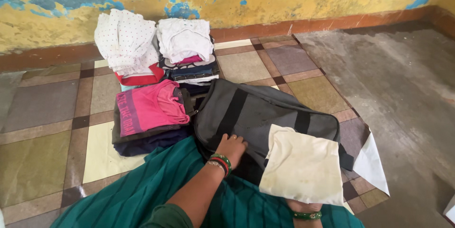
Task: The person packs a bag by picking up items from stacks of folded clothes and placing them inside a duffel bag on the floor.
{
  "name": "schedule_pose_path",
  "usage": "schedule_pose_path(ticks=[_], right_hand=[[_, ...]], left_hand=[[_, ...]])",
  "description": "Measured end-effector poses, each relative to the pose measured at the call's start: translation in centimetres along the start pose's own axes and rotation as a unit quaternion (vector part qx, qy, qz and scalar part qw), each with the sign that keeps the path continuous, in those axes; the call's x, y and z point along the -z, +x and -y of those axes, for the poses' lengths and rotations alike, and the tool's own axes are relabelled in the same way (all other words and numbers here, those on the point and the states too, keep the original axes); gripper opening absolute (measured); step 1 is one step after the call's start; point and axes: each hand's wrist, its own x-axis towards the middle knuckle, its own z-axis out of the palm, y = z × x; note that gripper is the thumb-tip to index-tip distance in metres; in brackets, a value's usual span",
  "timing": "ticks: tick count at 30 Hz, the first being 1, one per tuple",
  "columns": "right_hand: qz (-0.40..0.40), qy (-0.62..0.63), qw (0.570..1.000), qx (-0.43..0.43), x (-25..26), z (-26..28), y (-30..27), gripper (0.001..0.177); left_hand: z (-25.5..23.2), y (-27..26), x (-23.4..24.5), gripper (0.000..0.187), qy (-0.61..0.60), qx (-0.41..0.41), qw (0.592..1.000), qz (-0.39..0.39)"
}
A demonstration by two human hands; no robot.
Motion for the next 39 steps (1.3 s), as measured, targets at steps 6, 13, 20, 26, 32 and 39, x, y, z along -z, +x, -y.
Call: schedule_pose_path(ticks=[6, 13, 20, 26, 32, 39], right_hand=[[-0.018, -0.024, 0.999, -0.045, 2.9, -2.4, 1.6, 0.078], [-0.006, -0.153, 0.964, -0.216, 3.4, -7.1, 3.2, 0.076], [-0.055, -0.372, 0.914, -0.156, -0.3, -8.3, 9.5, 0.073], [0.0, -0.601, 0.799, 0.012, -3.8, -9.4, 15.2, 0.07], [0.153, -0.788, 0.594, -0.051, -11.3, -15.1, 19.4, 0.068], [-0.004, -0.903, 0.426, 0.052, -11.5, -12.9, 17.6, 0.067]], left_hand=[[2.2, 4.1, 4.3, 0.021, -0.193, 0.047, 0.966, -0.165], [2.3, 8.2, 14.0, 0.02, -0.259, 0.075, 0.927, -0.261], [1.3, 8.2, 17.5, 0.021, -0.308, 0.037, 0.902, -0.3], [0.7, 9.1, 19.3, 0.023, -0.321, -0.003, 0.883, -0.342], [1.9, 9.2, 19.8, 0.023, -0.327, -0.002, 0.89, -0.318], [2.3, 8.5, 19.2, 0.023, -0.358, 0.001, 0.883, -0.304]])
